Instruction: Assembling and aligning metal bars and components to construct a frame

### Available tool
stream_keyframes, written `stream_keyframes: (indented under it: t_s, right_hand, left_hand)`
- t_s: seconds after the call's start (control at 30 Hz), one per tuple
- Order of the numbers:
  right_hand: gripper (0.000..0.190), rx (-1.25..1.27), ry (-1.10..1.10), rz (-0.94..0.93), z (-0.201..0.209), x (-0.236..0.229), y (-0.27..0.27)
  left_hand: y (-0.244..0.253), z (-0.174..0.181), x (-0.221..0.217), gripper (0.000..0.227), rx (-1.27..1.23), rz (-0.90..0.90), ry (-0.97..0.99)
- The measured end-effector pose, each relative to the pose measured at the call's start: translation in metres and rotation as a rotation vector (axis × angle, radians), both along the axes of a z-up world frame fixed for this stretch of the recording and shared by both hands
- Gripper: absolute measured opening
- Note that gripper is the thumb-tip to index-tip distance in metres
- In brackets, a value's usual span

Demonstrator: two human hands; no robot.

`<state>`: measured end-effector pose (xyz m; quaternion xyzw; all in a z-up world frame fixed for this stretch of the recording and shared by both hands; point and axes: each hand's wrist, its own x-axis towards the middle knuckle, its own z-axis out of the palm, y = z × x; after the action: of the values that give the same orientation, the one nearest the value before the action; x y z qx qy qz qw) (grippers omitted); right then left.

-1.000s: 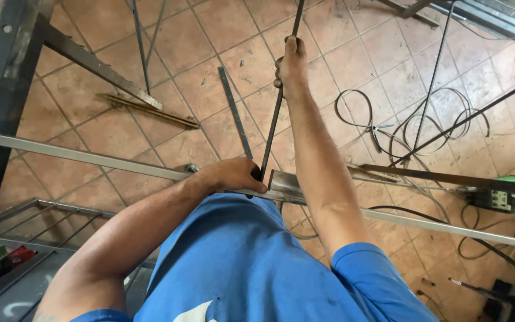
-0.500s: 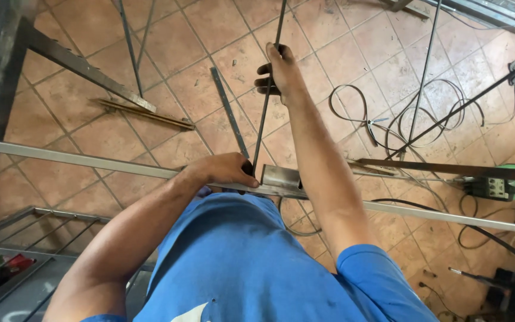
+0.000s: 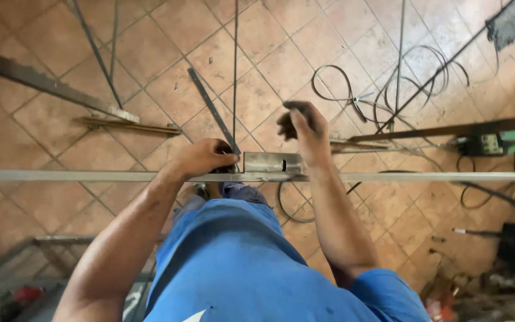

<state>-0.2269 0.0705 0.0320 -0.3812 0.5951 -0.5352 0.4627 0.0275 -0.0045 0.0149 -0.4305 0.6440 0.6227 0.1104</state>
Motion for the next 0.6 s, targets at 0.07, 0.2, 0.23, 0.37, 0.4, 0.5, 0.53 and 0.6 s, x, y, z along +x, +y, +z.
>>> stream_keyframes:
  t_s: [0.07, 0.2, 0.23, 0.37, 0.4, 0.5, 0.53, 0.6]
  right_hand:
    - [0.023, -0.050, -0.017, -0.187, -0.007, 0.000, 0.032]
    - [0.023, 0.019, 0.114, -0.334, -0.046, 0.017, 0.102]
    - [0.021, 0.041, 0.102, -0.352, -0.056, 0.025, 0.118]
    - [0.019, 0.176, 0.136, -0.363, -0.069, 0.056, 0.165]
    - [0.019, 0.175, 0.139, -0.369, -0.064, 0.063, 0.174]
    - [0.024, 0.128, 0.077, -0.382, -0.053, 0.078, 0.191]
    - [0.033, 0.142, 0.126, -0.361, -0.051, 0.077, 0.194]
    - [0.045, 0.154, 0.173, -0.329, -0.050, 0.072, 0.200]
  left_hand:
    - [0.002, -0.048, 0.000, 0.054, -0.094, 0.205, 0.128]
    - [0.004, -0.056, 0.021, 0.033, -0.305, 0.324, 0.137]
    - [0.011, -0.053, 0.025, 0.028, -0.413, 0.473, 0.262]
    - [0.056, -0.012, 0.027, 0.021, -0.468, 0.573, 0.521]
    - [0.069, -0.011, 0.028, 0.021, -0.465, 0.569, 0.525]
    - [0.099, 0.003, 0.033, 0.026, -0.447, 0.377, 0.415]
    - [0.108, 0.014, 0.032, 0.038, -0.390, 0.342, 0.338]
    - [0.125, 0.021, 0.034, 0.050, -0.338, 0.316, 0.257]
